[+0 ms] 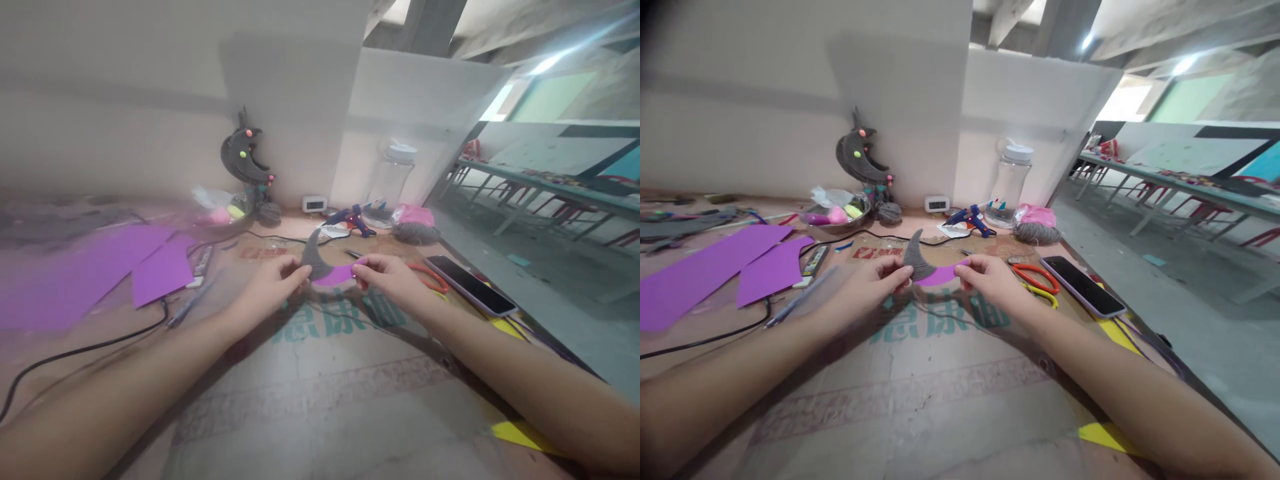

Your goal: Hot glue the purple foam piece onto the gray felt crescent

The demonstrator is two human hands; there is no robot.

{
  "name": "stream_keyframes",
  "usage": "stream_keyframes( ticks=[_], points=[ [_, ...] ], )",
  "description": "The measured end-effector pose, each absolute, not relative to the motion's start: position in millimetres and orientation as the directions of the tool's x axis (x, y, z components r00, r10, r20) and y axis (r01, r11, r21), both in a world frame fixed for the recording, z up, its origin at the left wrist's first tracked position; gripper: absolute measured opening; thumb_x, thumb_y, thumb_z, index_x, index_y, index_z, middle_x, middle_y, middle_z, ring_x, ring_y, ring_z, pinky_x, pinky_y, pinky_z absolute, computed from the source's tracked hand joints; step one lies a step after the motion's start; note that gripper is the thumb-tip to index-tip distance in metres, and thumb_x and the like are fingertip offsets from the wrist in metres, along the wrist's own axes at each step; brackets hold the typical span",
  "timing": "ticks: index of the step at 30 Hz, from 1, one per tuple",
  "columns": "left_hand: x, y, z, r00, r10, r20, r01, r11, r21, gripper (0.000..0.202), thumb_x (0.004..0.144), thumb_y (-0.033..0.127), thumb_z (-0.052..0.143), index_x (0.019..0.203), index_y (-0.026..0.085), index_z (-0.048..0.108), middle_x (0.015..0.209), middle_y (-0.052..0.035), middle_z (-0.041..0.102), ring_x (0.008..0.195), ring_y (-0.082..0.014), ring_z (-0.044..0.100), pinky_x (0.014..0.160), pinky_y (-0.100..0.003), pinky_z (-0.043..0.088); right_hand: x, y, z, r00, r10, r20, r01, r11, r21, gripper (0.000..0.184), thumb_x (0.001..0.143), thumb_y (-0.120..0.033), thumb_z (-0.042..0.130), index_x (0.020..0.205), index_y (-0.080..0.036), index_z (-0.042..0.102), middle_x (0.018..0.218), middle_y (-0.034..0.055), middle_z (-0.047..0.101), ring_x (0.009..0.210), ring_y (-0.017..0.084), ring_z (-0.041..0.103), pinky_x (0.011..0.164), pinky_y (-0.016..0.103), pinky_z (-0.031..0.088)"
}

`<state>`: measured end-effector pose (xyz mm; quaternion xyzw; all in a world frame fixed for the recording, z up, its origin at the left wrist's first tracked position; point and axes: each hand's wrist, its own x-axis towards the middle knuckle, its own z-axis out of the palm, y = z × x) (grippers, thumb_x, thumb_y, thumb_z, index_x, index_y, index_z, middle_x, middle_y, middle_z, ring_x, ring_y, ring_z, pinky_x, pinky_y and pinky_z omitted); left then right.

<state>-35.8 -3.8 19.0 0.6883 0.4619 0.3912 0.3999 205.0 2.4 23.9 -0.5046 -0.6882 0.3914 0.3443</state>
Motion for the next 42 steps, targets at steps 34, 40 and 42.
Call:
stream_keyframes(
  ticks=[34, 40, 42],
  points=[
    [-31.0, 11.8, -7.3, 0.247, 0.968, 0.051, -0.018, -0.048, 0.999, 0.028, 0.077, 0.042, 0.062, 0.076, 0.018, 0.047, 0.055, 0.0067, 0.05, 0.046, -0.0081, 0.045, 0.048, -0.02, 0.033, 242.4, 153.0, 33.4, -0.056, 0.977, 0.204, 0.813, 0.163, -0.559, 0.04, 0.081, -0.029, 0.065, 0.116, -0.008, 0.063, 0.12, 0.0168, 0.066, 0.104, 0.026, 0.064, 0.091, 0.035, 0.047],
    [-30.2, 11.4, -5.7, 0.254, 0.966, 0.041, -0.036, -0.033, 0.999, 0.026, 0.078, 0.04, 0.061, 0.078, 0.017, 0.048, 0.054, 0.0068, 0.05, 0.047, -0.0079, 0.044, 0.049, -0.02, 0.034, 230.1, 170.6, 17.8, 0.029, 0.977, 0.213, 0.806, 0.103, -0.583, 0.039, 0.075, -0.028, 0.072, 0.107, -0.009, 0.065, 0.101, 0.0146, 0.072, 0.091, 0.025, 0.067, 0.081, 0.032, 0.049],
    [-30.1, 10.7, -5.2, 0.26, 0.964, 0.049, -0.042, -0.039, 0.998, 0.027, 0.078, 0.042, 0.061, 0.078, 0.017, 0.049, 0.055, 0.0067, 0.05, 0.047, -0.0077, 0.044, 0.049, -0.02, 0.034, 229.5, 170.6, 15.6, 0.064, 0.972, 0.227, 0.806, 0.084, -0.587, 0.04, 0.074, -0.028, 0.072, 0.109, -0.008, 0.065, 0.098, 0.0151, 0.072, 0.089, 0.025, 0.067, 0.08, 0.032, 0.049]
  ],
)
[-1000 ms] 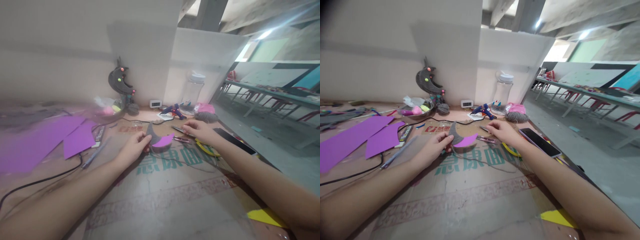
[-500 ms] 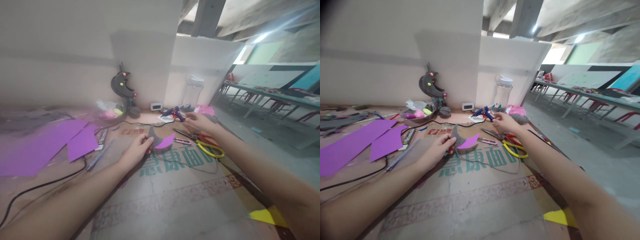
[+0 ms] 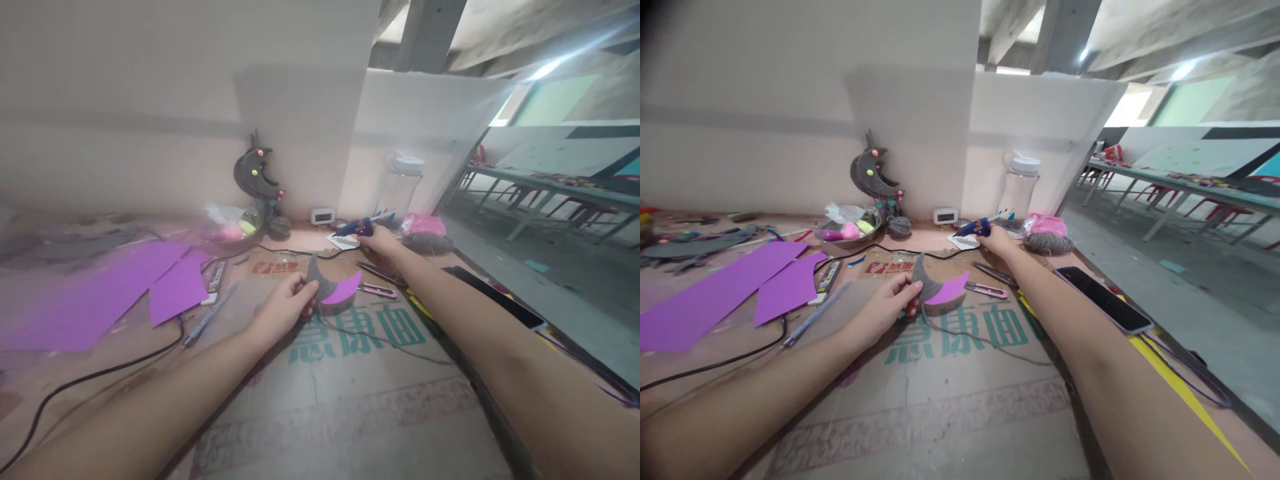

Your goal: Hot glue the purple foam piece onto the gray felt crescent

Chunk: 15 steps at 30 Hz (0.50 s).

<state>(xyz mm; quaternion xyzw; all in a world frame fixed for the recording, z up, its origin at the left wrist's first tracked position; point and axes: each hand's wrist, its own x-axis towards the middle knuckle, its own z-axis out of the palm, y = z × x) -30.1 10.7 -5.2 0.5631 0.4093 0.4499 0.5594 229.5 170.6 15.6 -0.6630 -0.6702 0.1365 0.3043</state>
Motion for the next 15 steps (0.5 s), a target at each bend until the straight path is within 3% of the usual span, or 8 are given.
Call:
stream_keyframes(
  ticks=[8, 12, 15],
  points=[
    [-31.3, 10.7, -6.2, 0.23, 0.973, 0.032, -0.052, -0.02, 0.998, 0.025, 0.077, 0.039, 0.063, 0.076, 0.018, 0.049, 0.056, 0.0061, 0.051, 0.046, -0.0083, 0.047, 0.047, -0.02, 0.035, 236.9, 137.2, 35.5, 0.084, 0.969, 0.232, 0.755, 0.09, -0.65, 0.027, 0.081, -0.036, 0.065, 0.083, -0.009, 0.07, 0.068, 0.0126, 0.071, 0.067, 0.022, 0.067, 0.066, 0.03, 0.051],
    [-32.1, 9.3, -4.0, 0.213, 0.976, 0.031, -0.063, -0.018, 0.998, 0.02, 0.081, 0.033, 0.06, 0.077, 0.018, 0.048, 0.056, 0.0061, 0.051, 0.046, -0.0072, 0.047, 0.046, -0.018, 0.034, 233.5, 84.8, 45.3, 0.026, 0.964, 0.266, 0.694, 0.174, -0.698, 0.031, 0.086, -0.035, 0.057, 0.109, -0.016, 0.067, 0.092, 0.0103, 0.074, 0.083, 0.021, 0.07, 0.071, 0.029, 0.052],
    [-33.0, 8.6, -2.5, 0.214, 0.977, 0.022, -0.063, -0.009, 0.998, 0.016, 0.084, 0.029, 0.058, 0.078, 0.018, 0.047, 0.059, 0.0051, 0.054, 0.047, -0.0062, 0.048, 0.047, -0.018, 0.035, 227.2, 42.0, 44.1, -0.012, 0.922, 0.387, 0.607, 0.314, -0.73, 0.027, 0.085, -0.036, 0.059, 0.106, -0.021, 0.068, 0.103, 0.0076, 0.073, 0.09, 0.023, 0.069, 0.079, 0.034, 0.053]
  ],
)
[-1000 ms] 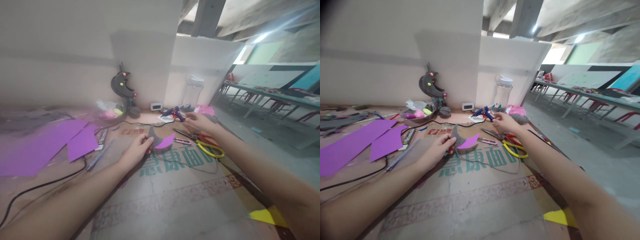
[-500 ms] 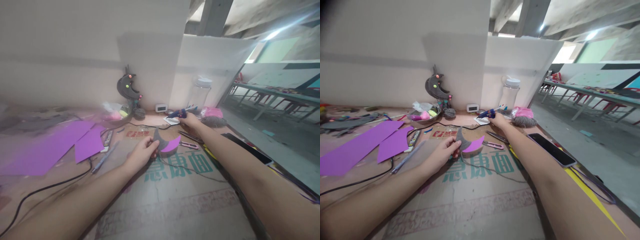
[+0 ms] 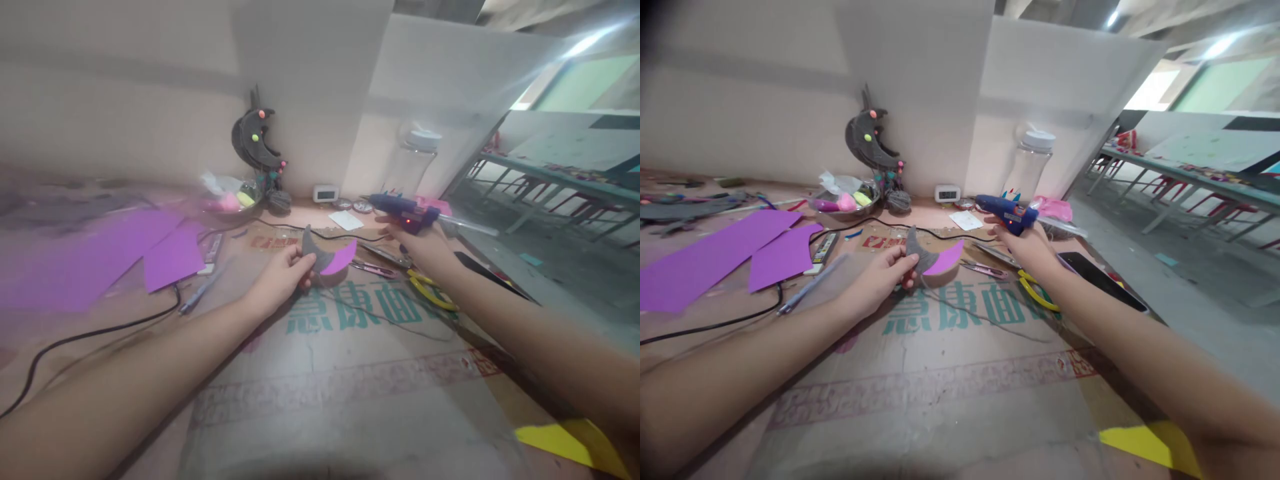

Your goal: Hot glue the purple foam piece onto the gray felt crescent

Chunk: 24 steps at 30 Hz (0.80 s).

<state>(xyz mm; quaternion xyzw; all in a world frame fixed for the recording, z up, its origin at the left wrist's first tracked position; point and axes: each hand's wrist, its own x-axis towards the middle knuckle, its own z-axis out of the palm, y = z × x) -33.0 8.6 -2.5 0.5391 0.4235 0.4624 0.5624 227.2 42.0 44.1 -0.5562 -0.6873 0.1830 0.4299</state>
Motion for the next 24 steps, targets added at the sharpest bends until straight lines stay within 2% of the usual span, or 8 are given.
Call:
stream_keyframes(
  ticks=[4, 9, 12, 16, 21, 24],
  points=[
    [-33.5, 9.3, -2.9, 0.232, 0.973, 0.014, -0.128, 0.016, 0.992, 0.016, 0.084, 0.028, 0.057, 0.078, 0.019, 0.045, 0.059, 0.0057, 0.053, 0.047, -0.0066, 0.047, 0.047, -0.019, 0.038, 219.4, 1.4, 33.6, -0.088, 0.906, 0.413, 0.568, 0.387, -0.727, 0.023, 0.084, -0.043, 0.06, 0.091, -0.023, 0.066, 0.094, 0.0052, 0.071, 0.086, 0.023, 0.067, 0.083, 0.038, 0.052],
    [-33.0, 10.4, -2.5, 0.209, 0.977, -0.026, -0.1, 0.048, 0.994, 0.014, 0.084, 0.026, 0.056, 0.078, 0.02, 0.045, 0.057, 0.006, 0.052, 0.045, -0.0068, 0.046, 0.046, -0.019, 0.038, 211.6, -21.2, 24.2, -0.185, 0.909, 0.374, 0.662, 0.397, -0.636, 0.019, 0.08, -0.044, 0.062, 0.081, -0.025, 0.06, 0.078, 0.0039, 0.066, 0.076, 0.024, 0.062, 0.07, 0.038, 0.052],
    [-32.4, 8.8, -0.1, 0.211, 0.977, -0.039, -0.079, 0.056, 0.995, 0.011, 0.084, 0.025, 0.054, 0.078, 0.02, 0.046, 0.058, 0.006, 0.051, 0.044, -0.0068, 0.045, 0.045, -0.019, 0.037, 208.5, -23.7, 19.5, -0.264, 0.909, 0.322, 0.635, 0.415, -0.652, 0.018, 0.076, -0.042, 0.065, 0.079, -0.025, 0.061, 0.079, 0.0048, 0.067, 0.076, 0.026, 0.063, 0.068, 0.039, 0.051],
    [-32.1, 7.0, 1.9, 0.211, 0.977, -0.039, -0.063, 0.053, 0.997, 0.011, 0.084, 0.025, 0.055, 0.079, 0.02, 0.047, 0.059, 0.0056, 0.052, 0.045, -0.0066, 0.046, 0.047, -0.019, 0.038, 207.8, -20.7, 10.8, -0.274, 0.928, 0.253, 0.537, 0.366, -0.76, 0.02, 0.074, -0.042, 0.068, 0.079, -0.024, 0.062, 0.083, 0.006, 0.07, 0.075, 0.025, 0.065, 0.066, 0.038, 0.052],
    [-32.6, 9.6, -1.2, 0.222, 0.975, -0.016, -0.073, 0.033, 0.997, 0.012, 0.084, 0.026, 0.055, 0.079, 0.019, 0.046, 0.058, 0.0061, 0.052, 0.045, -0.0064, 0.046, 0.047, -0.019, 0.037, 206.9, -18.0, 9.3, -0.278, 0.927, 0.253, 0.642, 0.376, -0.668, 0.022, 0.072, -0.043, 0.07, 0.072, -0.024, 0.059, 0.068, 0.0035, 0.063, 0.062, 0.021, 0.058, 0.056, 0.035, 0.046],
    [-32.5, 10.8, -2.2, 0.212, 0.977, -0.028, -0.061, 0.042, 0.997, 0.013, 0.084, 0.027, 0.055, 0.08, 0.019, 0.046, 0.058, 0.006, 0.052, 0.046, -0.007, 0.047, 0.047, -0.019, 0.037, 206.0, -17.9, 9.1, -0.304, 0.917, 0.259, 0.611, 0.396, -0.686, 0.022, 0.073, -0.043, 0.069, 0.072, -0.024, 0.058, 0.069, 0.0029, 0.063, 0.063, 0.021, 0.058, 0.057, 0.034, 0.047]
  ],
)
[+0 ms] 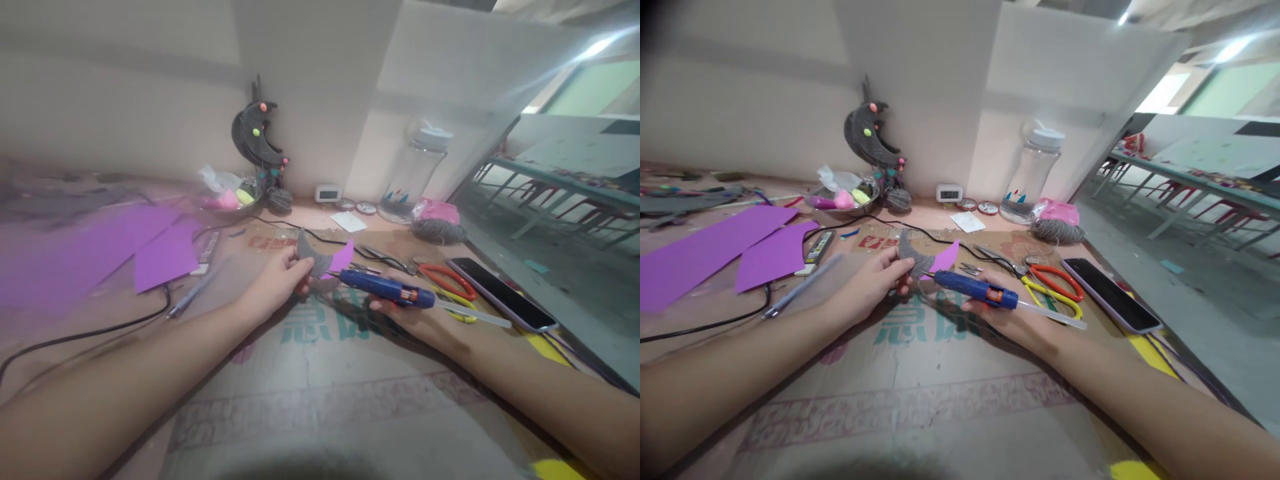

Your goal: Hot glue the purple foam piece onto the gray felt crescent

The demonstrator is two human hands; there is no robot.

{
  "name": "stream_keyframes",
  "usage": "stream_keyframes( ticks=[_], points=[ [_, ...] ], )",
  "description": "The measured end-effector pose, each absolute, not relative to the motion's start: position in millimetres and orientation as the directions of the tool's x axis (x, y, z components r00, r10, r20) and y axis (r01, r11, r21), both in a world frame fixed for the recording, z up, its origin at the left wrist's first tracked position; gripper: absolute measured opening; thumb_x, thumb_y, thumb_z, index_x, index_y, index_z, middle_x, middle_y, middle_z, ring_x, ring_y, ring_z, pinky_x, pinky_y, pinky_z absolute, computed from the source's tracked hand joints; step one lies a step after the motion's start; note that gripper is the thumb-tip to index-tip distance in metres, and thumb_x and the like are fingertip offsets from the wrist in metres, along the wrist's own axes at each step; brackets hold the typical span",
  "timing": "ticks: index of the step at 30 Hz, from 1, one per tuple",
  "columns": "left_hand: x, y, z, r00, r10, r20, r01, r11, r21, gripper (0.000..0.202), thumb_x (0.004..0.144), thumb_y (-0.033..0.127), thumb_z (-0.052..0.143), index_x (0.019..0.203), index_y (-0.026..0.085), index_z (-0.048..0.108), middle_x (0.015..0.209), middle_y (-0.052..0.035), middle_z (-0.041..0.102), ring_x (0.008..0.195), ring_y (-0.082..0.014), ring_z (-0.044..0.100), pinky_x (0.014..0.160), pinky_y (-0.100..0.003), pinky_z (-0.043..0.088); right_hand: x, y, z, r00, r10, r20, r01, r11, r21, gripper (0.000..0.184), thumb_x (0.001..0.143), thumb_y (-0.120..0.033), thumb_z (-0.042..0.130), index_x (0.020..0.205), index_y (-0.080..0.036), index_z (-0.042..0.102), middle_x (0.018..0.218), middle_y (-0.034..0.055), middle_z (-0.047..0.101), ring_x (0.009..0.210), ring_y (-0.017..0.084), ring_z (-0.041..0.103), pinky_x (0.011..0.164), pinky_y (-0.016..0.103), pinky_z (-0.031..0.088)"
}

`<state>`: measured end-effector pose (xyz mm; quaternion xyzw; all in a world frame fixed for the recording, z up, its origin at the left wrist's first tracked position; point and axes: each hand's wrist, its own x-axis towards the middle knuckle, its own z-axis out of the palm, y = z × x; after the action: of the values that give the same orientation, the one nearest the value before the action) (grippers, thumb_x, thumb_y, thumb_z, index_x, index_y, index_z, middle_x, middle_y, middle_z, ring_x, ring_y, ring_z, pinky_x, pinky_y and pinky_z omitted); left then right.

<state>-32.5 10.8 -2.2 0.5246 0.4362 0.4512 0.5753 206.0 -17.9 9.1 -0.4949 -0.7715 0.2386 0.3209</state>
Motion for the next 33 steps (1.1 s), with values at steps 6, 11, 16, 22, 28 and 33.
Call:
stream_keyframes(
  ticks=[6, 11, 16, 22, 28, 33],
  points=[
    [-33.0, 10.3, -2.4, 0.222, 0.975, -0.008, -0.052, 0.02, 0.998, 0.012, 0.085, 0.027, 0.055, 0.08, 0.019, 0.048, 0.06, 0.0055, 0.053, 0.046, -0.0069, 0.047, 0.047, -0.018, 0.039, 206.7, -19.2, 6.5, -0.342, 0.902, 0.262, 0.581, 0.423, -0.695, 0.019, 0.076, -0.041, 0.068, 0.077, -0.024, 0.061, 0.078, 0.0037, 0.067, 0.072, 0.023, 0.062, 0.064, 0.035, 0.05],
    [-33.4, 13.0, -6.4, 0.209, 0.978, -0.002, -0.068, 0.017, 0.998, 0.01, 0.084, 0.024, 0.055, 0.079, 0.019, 0.048, 0.059, 0.0056, 0.054, 0.044, -0.0062, 0.048, 0.045, -0.017, 0.038, 207.2, -19.9, 11.6, -0.378, 0.881, 0.285, 0.662, 0.472, -0.582, 0.026, 0.076, -0.046, 0.064, 0.069, -0.022, 0.056, 0.065, 0.0014, 0.056, 0.058, 0.018, 0.053, 0.051, 0.03, 0.041],
    [-33.8, 13.4, -7.0, 0.217, 0.976, -0.005, -0.079, 0.023, 0.997, 0.01, 0.086, 0.021, 0.053, 0.079, 0.019, 0.046, 0.058, 0.0057, 0.053, 0.043, -0.0059, 0.047, 0.044, -0.017, 0.039, 206.1, -18.9, 12.0, -0.395, 0.875, 0.281, 0.675, 0.484, -0.557, 0.027, 0.078, -0.045, 0.063, 0.068, -0.022, 0.051, 0.063, -0.0003, 0.054, 0.056, 0.015, 0.05, 0.05, 0.028, 0.039],
    [-34.5, 13.3, -6.2, 0.226, 0.974, 0.005, -0.083, 0.015, 0.996, 0.01, 0.086, 0.022, 0.053, 0.079, 0.019, 0.047, 0.058, 0.0056, 0.052, 0.043, -0.0058, 0.047, 0.044, -0.017, 0.04, 203.3, -19.2, 11.1, -0.36, 0.9, 0.245, 0.708, 0.435, -0.556, 0.027, 0.078, -0.045, 0.062, 0.067, -0.023, 0.051, 0.063, 0.0008, 0.054, 0.057, 0.017, 0.05, 0.052, 0.03, 0.04],
    [-34.2, 12.8, -7.1, 0.225, 0.974, 0.005, -0.095, 0.017, 0.995, 0.011, 0.084, 0.023, 0.056, 0.078, 0.02, 0.047, 0.058, 0.0058, 0.053, 0.043, -0.0063, 0.048, 0.043, -0.017, 0.039, 201.9, -20.8, 13.9, -0.365, 0.9, 0.24, 0.73, 0.436, -0.527, 0.025, 0.08, -0.043, 0.061, 0.07, -0.021, 0.053, 0.065, 0.0004, 0.055, 0.059, 0.016, 0.052, 0.053, 0.029, 0.042],
    [-33.8, 11.7, -6.2, 0.229, 0.973, 0.008, -0.077, 0.01, 0.997, 0.011, 0.086, 0.023, 0.054, 0.078, 0.02, 0.047, 0.058, 0.0058, 0.053, 0.044, -0.0061, 0.048, 0.044, -0.017, 0.04, 199.0, -20.6, 14.6, -0.36, 0.897, 0.255, 0.747, 0.442, -0.498, 0.032, 0.078, -0.049, 0.061, 0.067, -0.02, 0.053, 0.063, 0.0002, 0.054, 0.059, 0.015, 0.051, 0.051, 0.026, 0.04]
  ],
)
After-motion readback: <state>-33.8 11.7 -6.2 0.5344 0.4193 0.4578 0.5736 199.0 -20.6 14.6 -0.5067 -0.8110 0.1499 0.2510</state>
